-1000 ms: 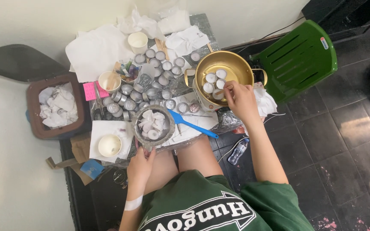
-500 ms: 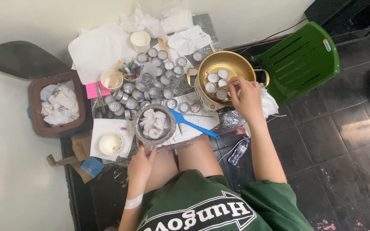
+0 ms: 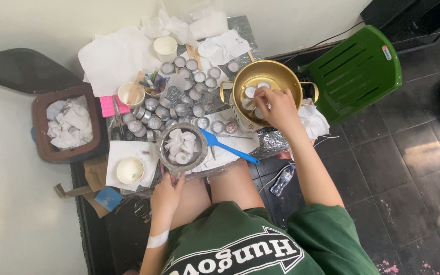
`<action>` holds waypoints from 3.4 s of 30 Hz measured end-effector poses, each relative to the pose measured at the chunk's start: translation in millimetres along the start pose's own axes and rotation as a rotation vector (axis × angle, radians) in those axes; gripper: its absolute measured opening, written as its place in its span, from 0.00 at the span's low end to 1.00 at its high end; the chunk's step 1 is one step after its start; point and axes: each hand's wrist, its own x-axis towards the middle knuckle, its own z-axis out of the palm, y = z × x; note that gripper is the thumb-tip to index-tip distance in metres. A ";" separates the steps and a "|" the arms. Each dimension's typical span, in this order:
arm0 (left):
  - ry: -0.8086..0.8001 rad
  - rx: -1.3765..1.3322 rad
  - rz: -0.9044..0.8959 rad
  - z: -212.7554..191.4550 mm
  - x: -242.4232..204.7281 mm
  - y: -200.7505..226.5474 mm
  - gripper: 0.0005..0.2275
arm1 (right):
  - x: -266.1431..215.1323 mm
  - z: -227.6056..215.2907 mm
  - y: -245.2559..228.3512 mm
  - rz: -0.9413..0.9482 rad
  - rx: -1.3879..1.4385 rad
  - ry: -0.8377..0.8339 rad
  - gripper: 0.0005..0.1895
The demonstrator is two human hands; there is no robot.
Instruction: The person is preparing candle tins by inserting and positioning wicks using tweezers.
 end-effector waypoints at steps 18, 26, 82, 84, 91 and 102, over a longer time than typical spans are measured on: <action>0.025 -0.010 0.036 1.1 -0.5 -0.5 0.20 | -9.4 -23.2 -8.6 0.081 0.078 -0.007 0.04; 0.017 -0.016 0.032 -1.9 -1.0 1.2 0.20 | -12.8 -23.1 -8.9 0.052 0.099 -0.032 0.03; -0.036 -0.679 0.144 -20.2 -23.1 -23.4 0.10 | -42.3 147.0 -66.4 0.001 -0.051 -0.021 0.11; -0.021 -0.685 0.146 -16.9 -24.7 -23.2 0.11 | -29.7 157.7 -66.4 -0.003 -0.131 -0.088 0.11; -0.033 -0.749 0.158 -2.3 -26.9 -16.7 0.11 | -28.5 146.9 -70.1 -0.137 -0.190 -0.026 0.05; 0.613 -0.156 0.452 0.1 -46.7 4.5 0.17 | -82.3 99.2 -127.9 0.173 0.564 -0.033 0.03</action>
